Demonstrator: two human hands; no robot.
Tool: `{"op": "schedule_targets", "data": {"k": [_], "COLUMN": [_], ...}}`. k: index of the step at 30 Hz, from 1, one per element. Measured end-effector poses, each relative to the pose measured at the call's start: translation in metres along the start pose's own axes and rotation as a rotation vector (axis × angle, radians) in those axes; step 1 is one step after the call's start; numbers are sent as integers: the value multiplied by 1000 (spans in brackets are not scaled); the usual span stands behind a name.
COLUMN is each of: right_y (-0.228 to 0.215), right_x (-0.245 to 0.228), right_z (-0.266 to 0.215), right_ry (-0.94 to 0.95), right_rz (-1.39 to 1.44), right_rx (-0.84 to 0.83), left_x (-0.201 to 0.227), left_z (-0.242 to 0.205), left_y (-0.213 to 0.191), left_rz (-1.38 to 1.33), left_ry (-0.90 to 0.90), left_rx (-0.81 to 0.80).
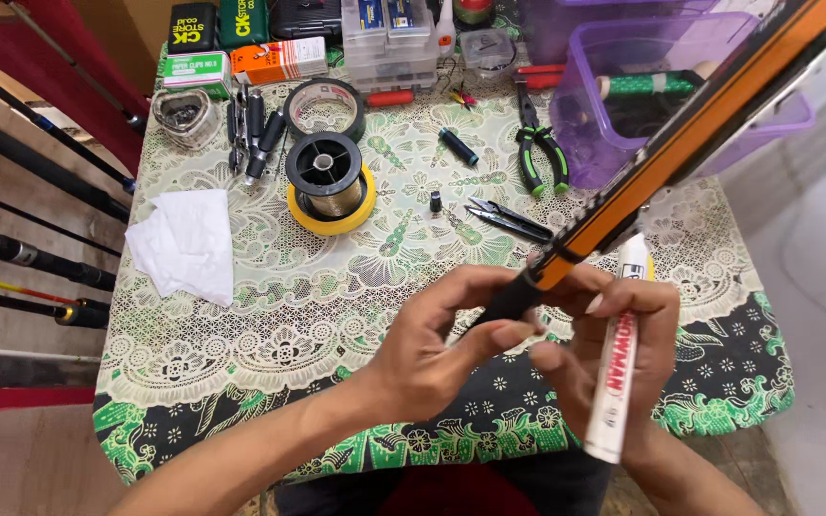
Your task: The person uses a white marker to draw lines on the orange and black sections of a fishing rod. They rotate the rod to mark different sides and then repeat the process on a second, similar rod.
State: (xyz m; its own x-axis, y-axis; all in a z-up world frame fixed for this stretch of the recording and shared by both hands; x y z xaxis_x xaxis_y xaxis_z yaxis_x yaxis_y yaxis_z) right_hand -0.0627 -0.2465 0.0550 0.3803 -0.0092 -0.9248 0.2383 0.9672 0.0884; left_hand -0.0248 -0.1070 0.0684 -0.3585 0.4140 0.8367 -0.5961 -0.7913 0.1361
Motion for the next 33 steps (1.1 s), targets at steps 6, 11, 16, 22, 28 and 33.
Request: {"op": "schedule_targets", "data": {"k": [6,11,16,22,28,33], "right_y": [-3,-24,-42,-79,-145,-201], "right_x": [10,26,26,8,25,58], "right_z": [-19,-32,-33,-19,-1,16], "right_ry": [203,350,308,133,14,64], "right_rz": [87,7,16,-5,-408,-516], "right_rx": [28,95,160,346,278,161], "left_x": [-22,-20,-25,5,39,86], "left_z": [14,20,26,29,11,-7], "left_y": [12,34,53,52,17,1], "left_rz": [16,-150,-67,0,564,913], "left_ry": [-29,10,8,98,310,586], "left_rx": [38,-29,-81,-90,-90,-125]}}
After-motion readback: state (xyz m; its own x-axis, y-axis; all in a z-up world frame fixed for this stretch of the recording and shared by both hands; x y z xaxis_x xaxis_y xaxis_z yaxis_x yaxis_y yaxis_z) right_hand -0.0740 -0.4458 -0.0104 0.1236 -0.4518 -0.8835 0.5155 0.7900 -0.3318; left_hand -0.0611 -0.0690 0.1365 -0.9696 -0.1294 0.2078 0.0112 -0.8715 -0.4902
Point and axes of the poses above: each hand's wrist, its own z-axis towards the middle knuckle, its own y-axis out of the palm, x = y × z, the point moved 4 cm from there along z, towards the middle knuckle, and after that the axes turned 13 degrees about y, right-handed, at the moved point
